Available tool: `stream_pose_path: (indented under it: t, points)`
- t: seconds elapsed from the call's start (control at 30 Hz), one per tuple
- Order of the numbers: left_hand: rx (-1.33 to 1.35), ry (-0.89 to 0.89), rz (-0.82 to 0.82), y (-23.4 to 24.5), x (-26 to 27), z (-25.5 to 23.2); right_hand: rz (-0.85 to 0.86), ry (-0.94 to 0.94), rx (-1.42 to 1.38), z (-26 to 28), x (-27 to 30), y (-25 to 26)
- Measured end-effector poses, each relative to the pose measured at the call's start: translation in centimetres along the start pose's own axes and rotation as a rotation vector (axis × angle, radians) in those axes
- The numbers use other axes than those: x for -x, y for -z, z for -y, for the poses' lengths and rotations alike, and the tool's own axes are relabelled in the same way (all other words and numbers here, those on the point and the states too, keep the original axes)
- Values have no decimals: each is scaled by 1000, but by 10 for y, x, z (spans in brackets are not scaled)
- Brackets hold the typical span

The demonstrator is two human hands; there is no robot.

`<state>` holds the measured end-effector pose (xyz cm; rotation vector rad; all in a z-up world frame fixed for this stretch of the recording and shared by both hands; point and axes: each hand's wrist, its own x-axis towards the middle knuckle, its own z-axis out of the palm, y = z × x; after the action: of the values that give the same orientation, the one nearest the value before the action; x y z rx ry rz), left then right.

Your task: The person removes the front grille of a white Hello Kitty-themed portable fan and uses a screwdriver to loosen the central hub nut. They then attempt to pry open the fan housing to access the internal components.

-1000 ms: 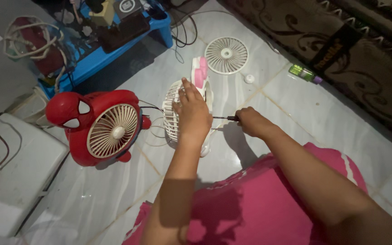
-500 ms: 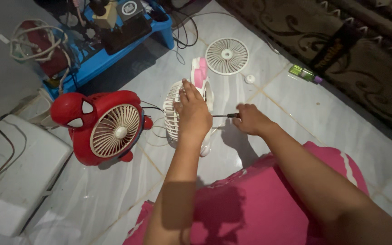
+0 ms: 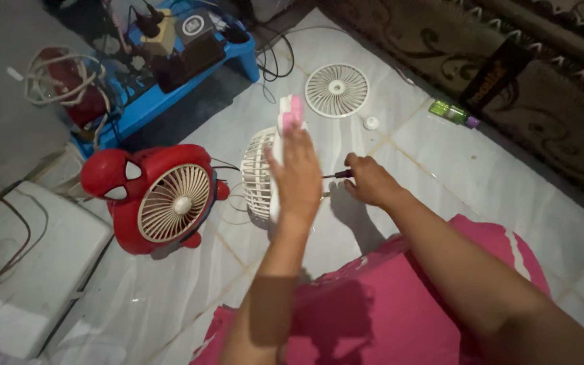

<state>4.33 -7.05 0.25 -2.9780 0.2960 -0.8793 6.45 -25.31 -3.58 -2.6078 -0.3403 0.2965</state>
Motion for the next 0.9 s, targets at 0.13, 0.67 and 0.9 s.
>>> stream_pose_path:
  t: [0.13, 0.67, 0.9]
  points:
    - [156, -259, 166, -27, 32, -19, 32, 16, 41, -3, 3, -9]
    - [239, -193, 150, -76, 43, -26, 177, -133, 25, -21, -4, -2]
    - [260, -198, 145, -73, 45, -23, 156, -64, 126, -14, 4, 7]
